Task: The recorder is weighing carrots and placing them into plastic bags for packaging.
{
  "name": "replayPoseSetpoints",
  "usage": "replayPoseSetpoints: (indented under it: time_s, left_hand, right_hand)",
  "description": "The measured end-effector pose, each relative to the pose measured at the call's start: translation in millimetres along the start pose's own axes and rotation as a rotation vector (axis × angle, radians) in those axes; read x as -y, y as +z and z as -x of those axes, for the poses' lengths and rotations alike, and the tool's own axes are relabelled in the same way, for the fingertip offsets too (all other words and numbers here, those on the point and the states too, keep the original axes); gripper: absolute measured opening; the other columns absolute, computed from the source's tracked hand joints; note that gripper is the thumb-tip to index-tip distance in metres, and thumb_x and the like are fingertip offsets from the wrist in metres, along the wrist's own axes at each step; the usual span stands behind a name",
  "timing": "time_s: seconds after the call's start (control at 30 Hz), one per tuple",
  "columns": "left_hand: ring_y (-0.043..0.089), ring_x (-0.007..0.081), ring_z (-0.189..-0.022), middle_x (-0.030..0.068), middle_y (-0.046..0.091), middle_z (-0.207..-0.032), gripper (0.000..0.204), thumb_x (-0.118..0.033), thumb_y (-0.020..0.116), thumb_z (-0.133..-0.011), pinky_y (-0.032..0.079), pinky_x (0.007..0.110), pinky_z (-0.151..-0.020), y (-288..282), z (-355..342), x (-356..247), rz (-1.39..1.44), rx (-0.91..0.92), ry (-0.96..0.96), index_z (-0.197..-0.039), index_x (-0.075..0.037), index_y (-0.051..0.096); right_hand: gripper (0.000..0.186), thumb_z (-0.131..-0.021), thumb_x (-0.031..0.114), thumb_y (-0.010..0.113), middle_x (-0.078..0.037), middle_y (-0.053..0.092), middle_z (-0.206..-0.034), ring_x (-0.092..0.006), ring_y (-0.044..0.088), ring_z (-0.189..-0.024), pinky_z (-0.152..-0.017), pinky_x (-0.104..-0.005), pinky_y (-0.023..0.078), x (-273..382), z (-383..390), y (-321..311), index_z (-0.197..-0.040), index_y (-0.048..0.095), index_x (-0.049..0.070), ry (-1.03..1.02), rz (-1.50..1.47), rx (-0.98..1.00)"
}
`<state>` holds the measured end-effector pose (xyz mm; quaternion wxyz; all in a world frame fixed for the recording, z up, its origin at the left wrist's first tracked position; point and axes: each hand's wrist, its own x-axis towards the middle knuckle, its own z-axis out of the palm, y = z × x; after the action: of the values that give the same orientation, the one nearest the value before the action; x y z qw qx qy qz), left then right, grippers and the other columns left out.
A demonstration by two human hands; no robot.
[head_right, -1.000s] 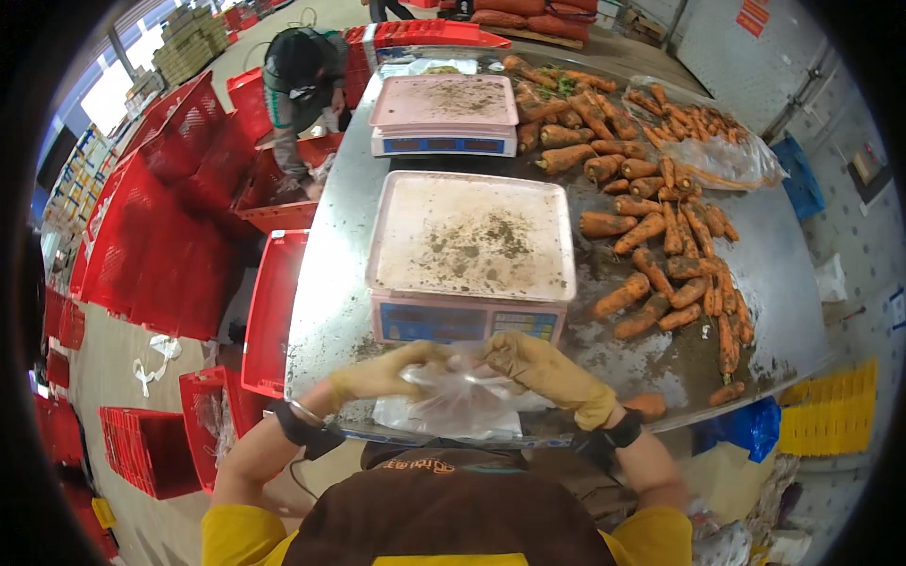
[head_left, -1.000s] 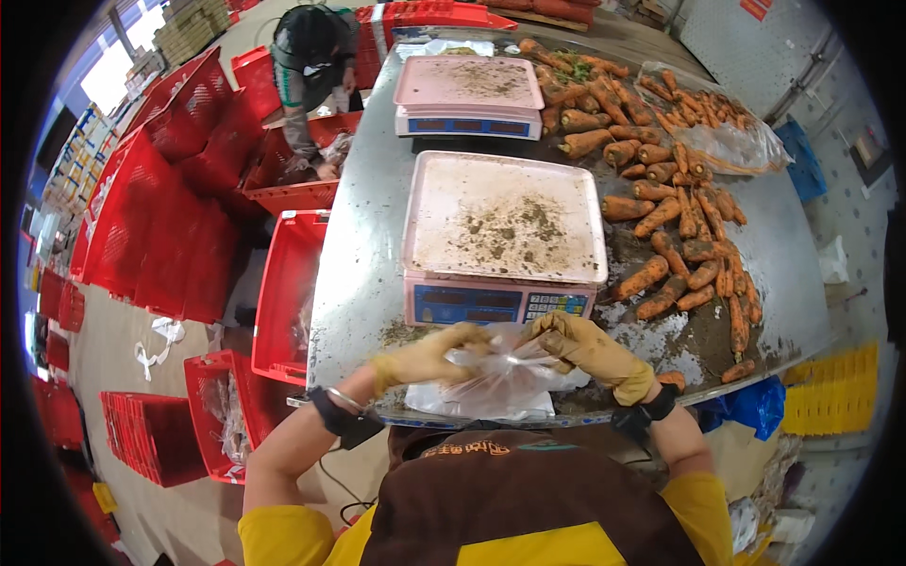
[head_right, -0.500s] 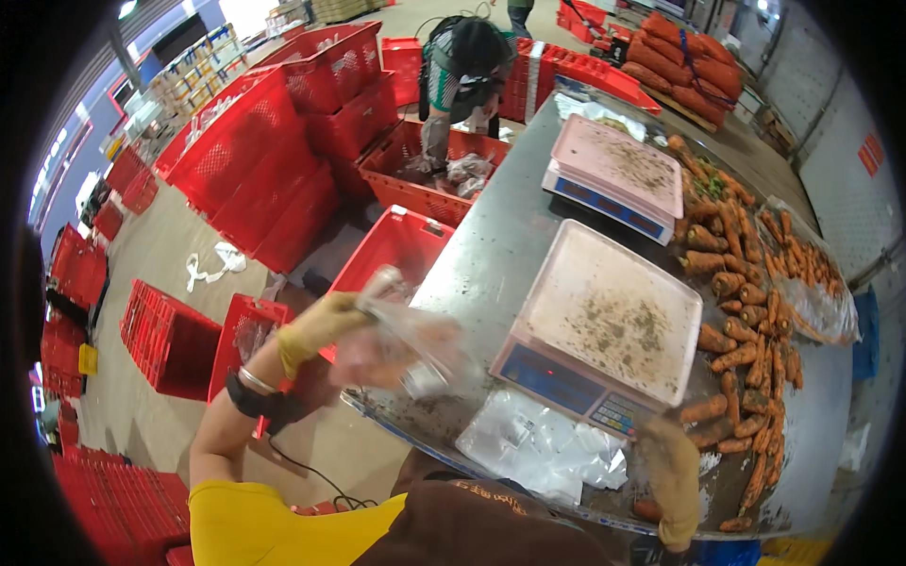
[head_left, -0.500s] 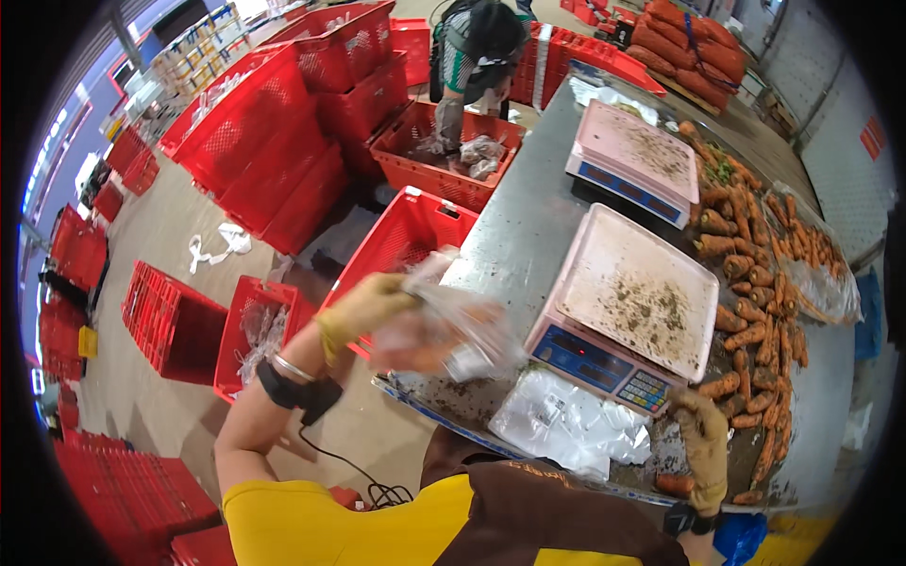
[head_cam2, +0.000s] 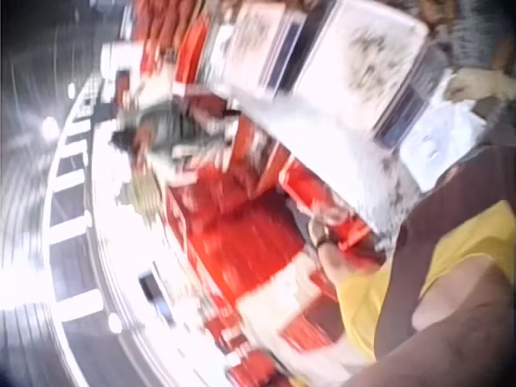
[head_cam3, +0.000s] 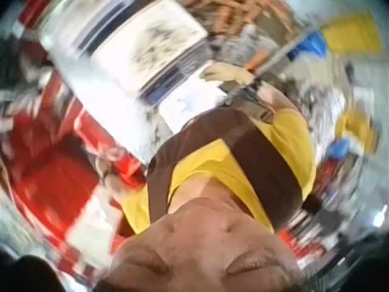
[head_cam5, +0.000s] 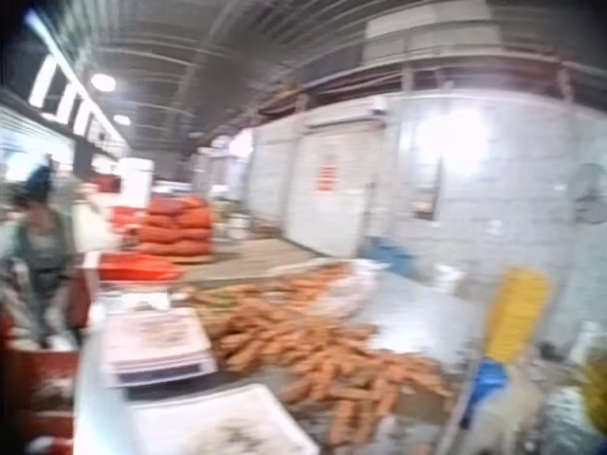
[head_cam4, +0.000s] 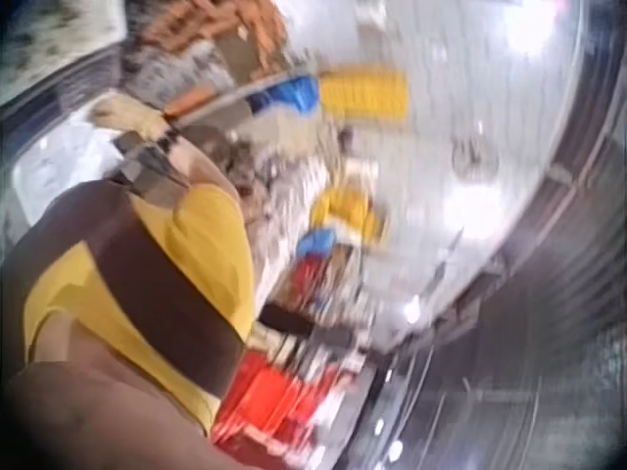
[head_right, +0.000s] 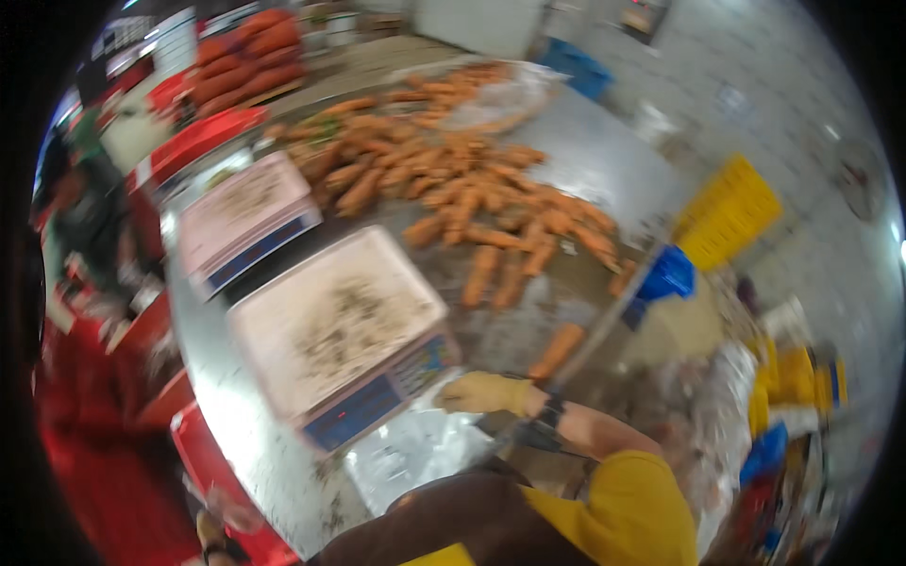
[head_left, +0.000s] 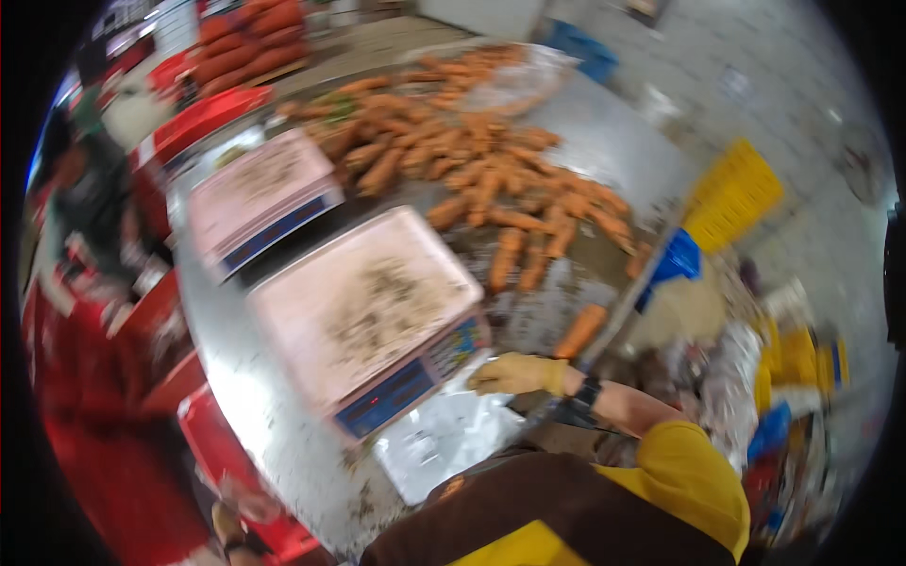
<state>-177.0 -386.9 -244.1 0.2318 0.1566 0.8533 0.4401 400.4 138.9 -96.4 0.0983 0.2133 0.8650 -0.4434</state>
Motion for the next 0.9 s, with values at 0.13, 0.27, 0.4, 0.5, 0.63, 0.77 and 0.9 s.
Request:
replayPoseSetpoints:
  time_s: [0.13, 0.27, 0.4, 0.5, 0.63, 0.77, 0.9]
  left_hand:
    - [0.064, 0.0193, -0.104, 0.0082, 0.068, -0.112, 0.031, -0.008, 0.051, -0.097, 0.049, 0.032, -0.093, -0.8, 5.7, -86.9, -0.209, -0.117, -0.052, -0.127, -0.004, 0.060]
    - [0.063, 0.0200, -0.106, 0.0093, 0.068, -0.113, 0.030, -0.009, 0.050, -0.098, 0.048, 0.032, -0.095, -5.7, 70.1, -182.8, -0.277, -0.144, -0.044, -0.124, -0.002, 0.061]
    - [0.062, 0.0207, -0.108, 0.0105, 0.068, -0.113, 0.029, -0.010, 0.050, -0.098, 0.047, 0.033, -0.097, 20.4, 122.7, -274.2, -0.264, 0.007, -0.002, -0.122, 0.000, 0.063]
    - [0.061, 0.0213, -0.109, 0.0114, 0.068, -0.114, 0.029, -0.011, 0.049, -0.099, 0.046, 0.033, -0.098, 56.3, 155.7, -333.7, -0.225, 0.163, 0.021, -0.120, 0.002, 0.064]
    - [0.060, 0.0220, -0.111, 0.0126, 0.068, -0.114, 0.030, -0.012, 0.048, -0.100, 0.044, 0.034, -0.099, 122.0, 188.6, -401.9, -0.177, 0.442, 0.050, -0.118, 0.004, 0.065]
    - [0.058, 0.0225, -0.113, 0.0117, 0.067, -0.115, 0.032, -0.017, 0.049, -0.100, 0.042, 0.036, -0.101, 202.3, 237.5, -462.5, -0.200, 0.676, 0.190, -0.117, 0.005, 0.065]
    - [0.063, 0.0191, -0.096, 0.0108, 0.069, -0.107, 0.029, -0.016, 0.052, -0.100, 0.048, 0.032, -0.089, 302.8, 264.6, -508.0, -0.186, 0.921, 0.337, -0.118, 0.003, 0.064]
  right_hand:
    - [0.032, -0.098, 0.023, 0.060, -0.013, 0.069, -0.119, -0.0233, 0.065, -0.106, -0.094, -0.0356, 0.050, -6.5, 59.7, -6.0, -0.123, 0.064, 0.005, 0.158, -0.197, -0.134]
    - [0.021, -0.092, 0.017, 0.061, -0.009, 0.073, -0.097, -0.0221, 0.069, -0.091, -0.082, -0.0351, 0.054, -58.3, 135.4, -39.9, -0.108, 0.069, 0.007, 0.285, -0.050, -0.531]
    - [0.027, -0.078, 0.027, 0.072, -0.007, 0.069, -0.092, -0.0324, 0.063, -0.093, -0.079, -0.0445, 0.049, -94.3, 172.1, -76.7, -0.103, 0.072, 0.016, 0.365, 0.565, -0.653]
    - [0.024, -0.074, 0.028, 0.073, -0.007, 0.069, -0.090, -0.0316, 0.064, -0.092, -0.079, -0.0468, 0.049, -87.6, 145.3, -75.9, -0.097, 0.072, 0.019, 0.247, 0.519, -0.331]
    - [0.019, -0.076, 0.027, 0.070, -0.010, 0.069, -0.091, -0.0318, 0.066, -0.092, -0.077, -0.0469, 0.050, -90.0, 117.8, -77.6, -0.087, 0.068, 0.012, 0.171, 0.568, 0.054]
    - [0.023, -0.086, 0.026, 0.066, -0.013, 0.068, -0.095, -0.0354, 0.066, -0.089, -0.079, -0.0440, 0.052, -125.0, 118.3, -103.8, -0.100, 0.065, 0.008, 0.165, 0.318, -0.253]
    - [0.030, -0.099, 0.027, 0.056, -0.020, 0.064, -0.105, -0.0352, 0.063, -0.099, -0.087, -0.0419, 0.049, -153.0, 126.9, -129.3, -0.119, 0.054, 0.005, 0.036, -0.134, -0.659]
